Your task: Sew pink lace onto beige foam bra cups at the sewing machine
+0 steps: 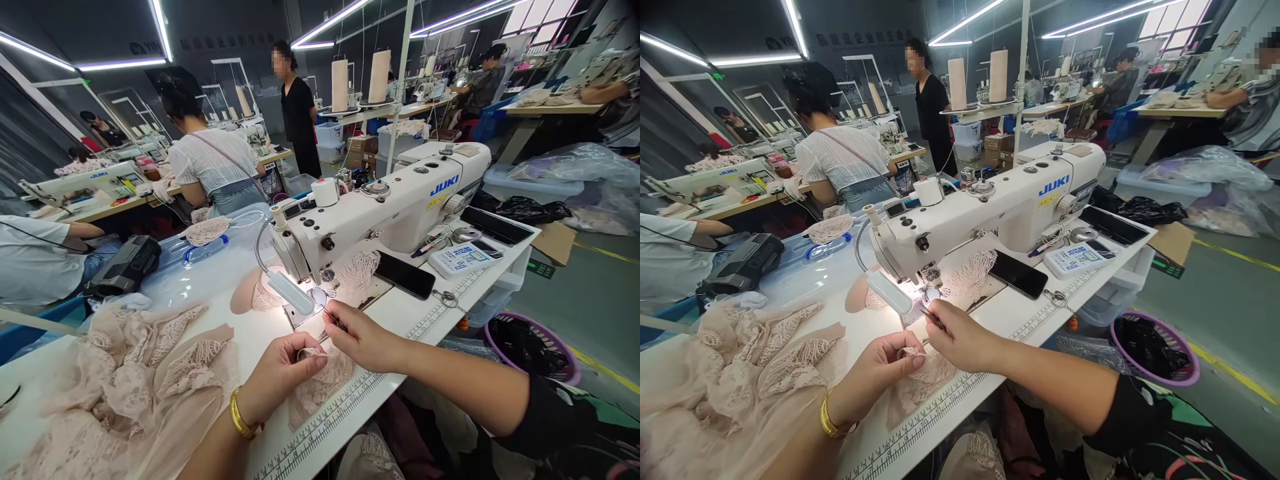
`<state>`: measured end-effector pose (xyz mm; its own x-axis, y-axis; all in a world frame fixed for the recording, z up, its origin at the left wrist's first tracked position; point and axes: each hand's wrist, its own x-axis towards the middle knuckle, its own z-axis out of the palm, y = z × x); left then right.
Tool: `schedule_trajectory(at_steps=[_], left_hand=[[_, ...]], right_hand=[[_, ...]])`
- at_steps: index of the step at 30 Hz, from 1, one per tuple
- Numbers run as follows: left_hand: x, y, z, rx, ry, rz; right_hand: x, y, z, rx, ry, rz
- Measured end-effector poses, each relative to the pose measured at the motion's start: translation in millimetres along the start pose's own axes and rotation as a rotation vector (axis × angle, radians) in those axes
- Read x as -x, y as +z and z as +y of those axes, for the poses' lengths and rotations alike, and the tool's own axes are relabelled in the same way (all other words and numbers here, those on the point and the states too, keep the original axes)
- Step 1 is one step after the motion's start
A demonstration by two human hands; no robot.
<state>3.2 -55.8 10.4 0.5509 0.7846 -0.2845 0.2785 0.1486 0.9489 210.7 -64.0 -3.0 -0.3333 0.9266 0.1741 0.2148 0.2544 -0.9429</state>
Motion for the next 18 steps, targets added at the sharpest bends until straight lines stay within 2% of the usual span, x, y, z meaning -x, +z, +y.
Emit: schedule_trajectory(at_steps=[3, 6, 9, 11, 13, 15, 16, 18], left_hand=[[0, 0.7, 2, 0.023, 0.019, 0.028], [2, 2.1, 4, 0.098, 0.021, -0.045], [6, 2.3, 5, 0.181, -0.066, -0.184], [8, 1.3, 5, 0.201, -0.122, -0.197], [8, 0.0, 4, 0.207, -0.135, -0.129], [6, -0.7, 3, 0.216, -0.125, -0.047], [5, -0.7, 1, 0.224, -0.114, -0.012], [2, -0.4, -1, 0.233, -0.089, 0.034]], right_hand=[[8, 1, -9, -0.088, -0.014, -0.120], [11, 0, -12, -0.149, -0.040, -0.268], [5, -10, -3, 0.177, -0.180, -0.332], [-3, -25, 8, 0.441, -0.206, -0.305], [-9, -39, 18, 0.557, -0.157, -0.187], [-9, -47, 23, 0.478, -0.130, -0.064], [-7, -47, 22, 0.385, -0.118, -0.048], [-2, -37, 17, 0.152, -0.072, -0.111]])
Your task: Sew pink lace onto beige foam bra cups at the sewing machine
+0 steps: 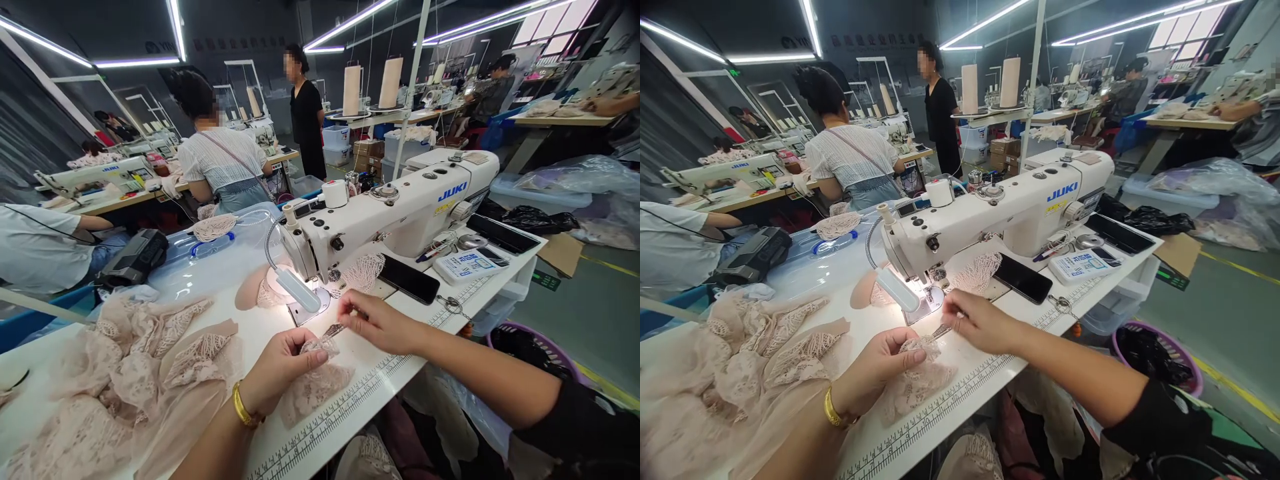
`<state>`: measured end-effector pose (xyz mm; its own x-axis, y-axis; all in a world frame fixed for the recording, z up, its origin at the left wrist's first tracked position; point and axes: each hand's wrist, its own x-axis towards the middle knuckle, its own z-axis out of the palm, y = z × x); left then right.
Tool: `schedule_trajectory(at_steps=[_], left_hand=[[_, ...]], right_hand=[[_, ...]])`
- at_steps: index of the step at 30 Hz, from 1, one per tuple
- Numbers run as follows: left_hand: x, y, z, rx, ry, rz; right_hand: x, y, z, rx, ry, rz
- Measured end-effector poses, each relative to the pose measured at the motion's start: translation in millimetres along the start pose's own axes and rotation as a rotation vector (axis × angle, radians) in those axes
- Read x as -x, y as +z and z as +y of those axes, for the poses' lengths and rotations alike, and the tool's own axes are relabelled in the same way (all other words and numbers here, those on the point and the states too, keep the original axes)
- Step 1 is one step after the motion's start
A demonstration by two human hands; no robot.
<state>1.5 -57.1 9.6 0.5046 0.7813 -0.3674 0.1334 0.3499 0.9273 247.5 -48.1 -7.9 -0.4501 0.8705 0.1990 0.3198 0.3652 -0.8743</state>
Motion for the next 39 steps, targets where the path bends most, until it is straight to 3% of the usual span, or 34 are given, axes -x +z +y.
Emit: schedule_trajectory(at_steps=[3, 6, 10, 14, 18, 23, 29, 32, 36, 39], left_hand=[[-2, -1.1, -2, -0.012, 0.045, -0.015], [-2, -4.9, 0, -0.036, 0.063, -0.030], [-2, -12.0, 3, -0.020, 0.047, 0.066], [-5, -13.9, 2, -0.057, 0.125, 0.175], [-4, -9.4, 2, -0.011, 0.106, 0.132], [-3, -6.5, 1, 0.001, 0.093, 0.061], [-5, -5.9, -1, 0.051, 0.055, 0.088], [-5, -4.7, -1, -0.001, 0.114, 0.128], [-3, -2.9, -1, -0.395, 0.368, 0.403], [2, -0.7, -1, -0.542, 0.394, 0.513]], right_hand=[[2, 23, -13, -0.270, 0.076, -0.109], [-2, 35, -16, -0.413, 0.131, -0.095], [-7, 28, -7, -0.502, 0.157, -0.091], [-6, 19, 3, -0.551, 0.205, -0.045], [-7, 21, 1, -0.636, 0.304, -0.037], [-10, 28, -4, -0.673, 0.312, -0.019], [-10, 31, 0, -0.627, 0.218, -0.009], [-9, 31, -1, -0.531, 0.140, 0.012], [-3, 32, -9, -0.288, -0.005, 0.105], [4, 37, -12, -0.028, -0.276, 0.198]])
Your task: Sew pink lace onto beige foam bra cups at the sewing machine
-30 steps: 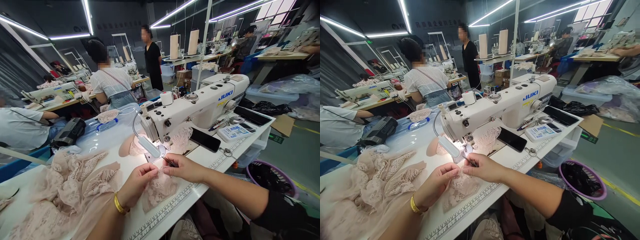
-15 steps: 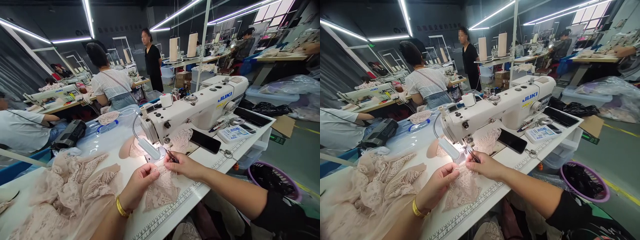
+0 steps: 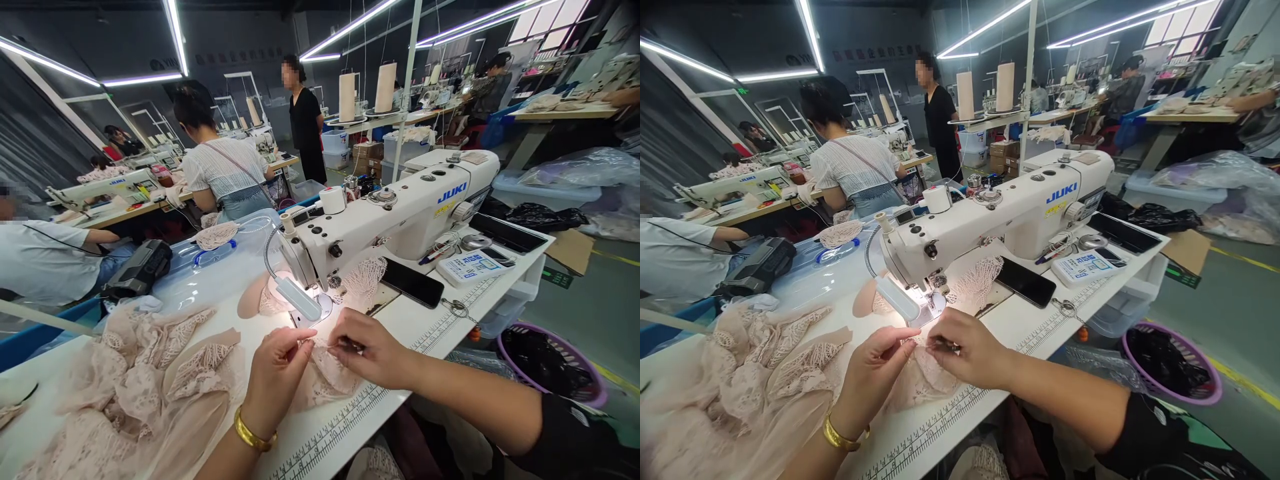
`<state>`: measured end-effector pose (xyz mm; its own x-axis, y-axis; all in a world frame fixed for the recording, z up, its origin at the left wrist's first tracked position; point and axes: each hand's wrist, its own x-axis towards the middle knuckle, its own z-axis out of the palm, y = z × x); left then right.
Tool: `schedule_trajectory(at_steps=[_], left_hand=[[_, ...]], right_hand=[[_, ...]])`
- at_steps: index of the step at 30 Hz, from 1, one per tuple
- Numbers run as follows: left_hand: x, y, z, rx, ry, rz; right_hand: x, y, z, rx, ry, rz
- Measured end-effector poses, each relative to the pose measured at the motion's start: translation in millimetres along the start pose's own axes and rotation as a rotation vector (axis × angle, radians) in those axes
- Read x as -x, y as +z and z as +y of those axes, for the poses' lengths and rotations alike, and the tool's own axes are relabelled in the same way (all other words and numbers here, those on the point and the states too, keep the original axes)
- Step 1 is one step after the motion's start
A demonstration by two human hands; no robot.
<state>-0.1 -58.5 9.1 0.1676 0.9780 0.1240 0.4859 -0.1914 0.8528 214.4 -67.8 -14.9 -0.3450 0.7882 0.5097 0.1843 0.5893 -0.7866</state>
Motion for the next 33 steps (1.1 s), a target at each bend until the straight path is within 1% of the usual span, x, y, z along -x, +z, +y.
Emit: schedule_trajectory(at_steps=[2, 3, 5, 7, 9, 11, 12, 14, 16, 20, 23, 27, 33], left_hand=[[3, 0.1, 2, 0.093, -0.080, -0.038], [3, 0.5, 2, 0.175, -0.126, -0.057], [4, 1.7, 3, 0.353, -0.208, -0.080], [3, 3.2, 3, 0.485, -0.274, -0.085], [2, 4.7, 2, 0.538, -0.307, -0.076], [1, 5.9, 1, 0.549, -0.316, -0.059], [1, 6.4, 0, 0.552, -0.318, -0.053], [0, 7.2, -1, 0.564, -0.325, -0.054], [0, 7.9, -2, 0.579, -0.331, -0.059], [0, 9.1, -4, 0.576, -0.323, -0.057], [1, 9.5, -5, 0.567, -0.305, -0.052], [2, 10.1, -4, 0.530, -0.282, -0.049], [6, 12.5, 1, 0.377, -0.225, -0.046]], right_hand=[[5, 4, 0, 0.210, -0.194, -0.022], [7, 6, 1, 0.331, -0.258, -0.045], [9, 9, 3, 0.556, -0.310, -0.108], [10, 11, 5, 0.674, -0.314, -0.147], [10, 10, 5, 0.642, -0.333, -0.149], [9, 7, 4, 0.498, -0.341, -0.109], [9, 5, 3, 0.415, -0.321, -0.084], [7, 2, 2, 0.274, -0.232, -0.030], [4, 0, 0, 0.182, -0.118, 0.009], [-3, 3, -1, 0.082, 0.071, 0.009], [-6, 7, -1, 0.036, 0.153, 0.016], [-7, 11, 2, 0.052, 0.149, 0.036], [-6, 13, 5, 0.063, 0.128, 0.046]])
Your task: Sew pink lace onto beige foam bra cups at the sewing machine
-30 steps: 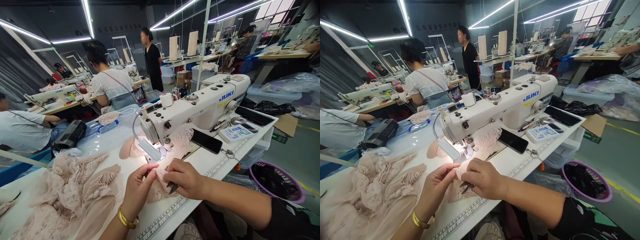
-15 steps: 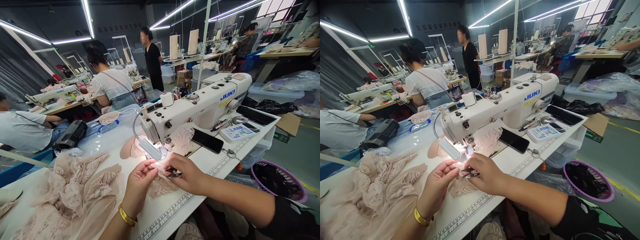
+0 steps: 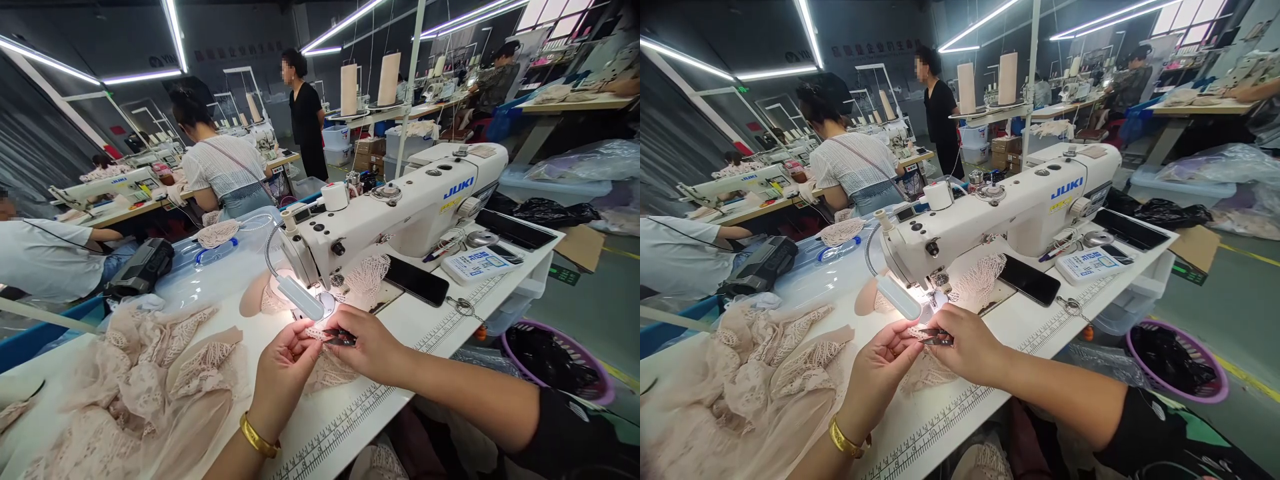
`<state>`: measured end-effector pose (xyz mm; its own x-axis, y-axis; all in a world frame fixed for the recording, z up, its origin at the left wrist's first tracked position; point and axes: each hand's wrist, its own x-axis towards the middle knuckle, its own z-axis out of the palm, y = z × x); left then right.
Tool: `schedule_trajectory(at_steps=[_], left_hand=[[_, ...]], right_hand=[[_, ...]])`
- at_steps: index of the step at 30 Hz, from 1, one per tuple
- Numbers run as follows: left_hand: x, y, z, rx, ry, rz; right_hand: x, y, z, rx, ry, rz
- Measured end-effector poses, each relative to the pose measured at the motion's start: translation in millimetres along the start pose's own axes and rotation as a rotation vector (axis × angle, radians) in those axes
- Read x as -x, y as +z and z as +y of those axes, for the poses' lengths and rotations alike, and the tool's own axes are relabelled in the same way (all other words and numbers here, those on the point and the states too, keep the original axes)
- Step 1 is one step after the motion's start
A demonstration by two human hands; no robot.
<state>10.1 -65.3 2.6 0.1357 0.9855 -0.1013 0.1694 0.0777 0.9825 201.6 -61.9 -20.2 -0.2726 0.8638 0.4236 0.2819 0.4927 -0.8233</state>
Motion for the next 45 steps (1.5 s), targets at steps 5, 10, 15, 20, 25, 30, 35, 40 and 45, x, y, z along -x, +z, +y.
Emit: schedule_trajectory(at_steps=[5, 10, 15, 20, 25, 30, 35, 40, 45], left_hand=[[0, 1.5, -5, -0.032, 0.037, 0.016], [-3, 0.1, -12, -0.015, 0.071, 0.021], [-2, 0.8, -3, -0.001, 0.046, 0.019], [-1, 1.1, 5, 0.028, 0.023, -0.004], [-2, -1.8, -2, 0.047, 0.020, -0.002], [-4, -5.2, -11, 0.070, 0.044, 0.011], [-6, -5.9, -14, 0.118, 0.025, 0.046], [-7, -5.2, -14, 0.148, -0.007, 0.070], [-8, -3.7, -13, 0.141, -0.028, 0.090]], right_hand=[[-4, -2, -2, -0.042, 0.090, 0.005], [-6, -6, -5, -0.097, 0.201, 0.005], [-6, -13, -7, -0.106, 0.194, -0.031], [-12, -20, -5, -0.088, 0.273, -0.198], [-16, -18, -1, -0.120, 0.270, -0.206], [-13, -13, 1, -0.150, 0.268, -0.187], [-9, -9, 2, -0.170, 0.270, -0.191], [-8, -9, 2, -0.175, 0.257, -0.179], [-7, -9, 4, -0.172, 0.241, -0.175]])
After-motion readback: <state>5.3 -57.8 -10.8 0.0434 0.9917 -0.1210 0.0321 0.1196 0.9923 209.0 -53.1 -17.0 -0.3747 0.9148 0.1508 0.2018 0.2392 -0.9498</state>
